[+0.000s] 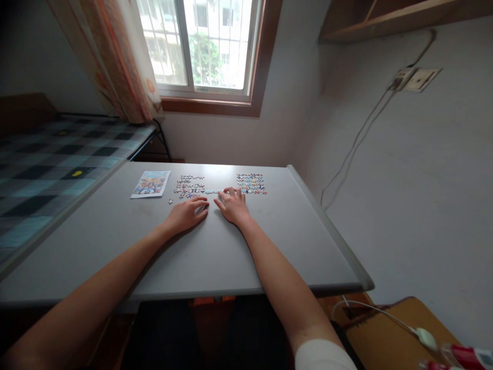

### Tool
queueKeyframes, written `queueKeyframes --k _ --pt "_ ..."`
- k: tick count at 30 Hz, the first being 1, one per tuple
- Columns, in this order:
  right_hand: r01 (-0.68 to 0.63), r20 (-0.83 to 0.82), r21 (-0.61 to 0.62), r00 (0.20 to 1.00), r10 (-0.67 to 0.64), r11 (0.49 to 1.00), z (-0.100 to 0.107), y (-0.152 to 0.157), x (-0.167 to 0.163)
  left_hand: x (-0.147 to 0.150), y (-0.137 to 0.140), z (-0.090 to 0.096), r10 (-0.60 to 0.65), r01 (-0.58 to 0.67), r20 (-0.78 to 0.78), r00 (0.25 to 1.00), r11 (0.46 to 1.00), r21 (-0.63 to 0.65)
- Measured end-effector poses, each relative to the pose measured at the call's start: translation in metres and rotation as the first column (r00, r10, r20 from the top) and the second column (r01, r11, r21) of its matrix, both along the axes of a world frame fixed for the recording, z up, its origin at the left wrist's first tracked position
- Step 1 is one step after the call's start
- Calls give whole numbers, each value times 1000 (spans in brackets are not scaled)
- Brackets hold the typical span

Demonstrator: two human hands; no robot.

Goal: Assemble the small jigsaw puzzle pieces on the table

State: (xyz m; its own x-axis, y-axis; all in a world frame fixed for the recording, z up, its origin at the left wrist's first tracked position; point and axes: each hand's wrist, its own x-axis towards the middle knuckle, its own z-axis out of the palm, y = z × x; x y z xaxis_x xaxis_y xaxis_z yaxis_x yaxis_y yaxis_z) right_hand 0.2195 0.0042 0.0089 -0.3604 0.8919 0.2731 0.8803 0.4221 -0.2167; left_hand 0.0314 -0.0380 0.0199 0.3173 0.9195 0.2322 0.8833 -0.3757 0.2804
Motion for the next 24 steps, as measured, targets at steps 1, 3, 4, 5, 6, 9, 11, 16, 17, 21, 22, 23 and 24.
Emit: queueKeyframes --k 1,3,4,5,6,9,11,16,17,21,22,23,24 --pt "3 -1 1 1000 -3 1000 0 0 0 0 0 0 1 -1 3 1000 1000 -4" --pt "8 5 -6 1000 -8 1000 0 0 0 0 0 1 4 -4 6 1000 1000 -11" --pt "10 10 -10 1000 -10 1000 0 0 0 0 0 1 5 -5 7 1000 1000 -12" --pt "11 14 -14 1000 -11 1000 0 0 0 1 0 1 6 -6 8 1000 1000 -13" --pt "12 17 -17 1000 -12 1000 0 1 0 1 -1 1 7 -7 8 1000 1000 -13" --pt "18 16 -21 1000 -17 1000 0 1 0 1 0 1 7 -7 7 1000 1000 -10" --pt "28 10 -22 1000 -28 999 0 1 0 0 0 1 0 0 6 1000 1000 -2" --pt "47 9 -34 999 -46 998 0 1 -1 1 -1 2 7 -6 6 1000 1000 -13" --pt "48 9 -37 999 -48 998 0 1 -1 1 -1 2 11 -11 6 1000 1000 -18" --pt "58 10 -45 998 -58 997 -1 1 -1 2 -2 3 16 -16 5 1000 1000 -22" --pt "61 10 -47 998 -60 997 -1 2 -1 2 -1 3 14 -14 4 1000 1000 -19" --pt "62 10 -48 998 -62 997 -1 2 -1 1 -1 3 11 -11 2 1000 1000 -15" --pt "63 10 -48 998 -63 997 -1 2 -1 1 -1 2 7 -7 -2 1000 1000 -10"
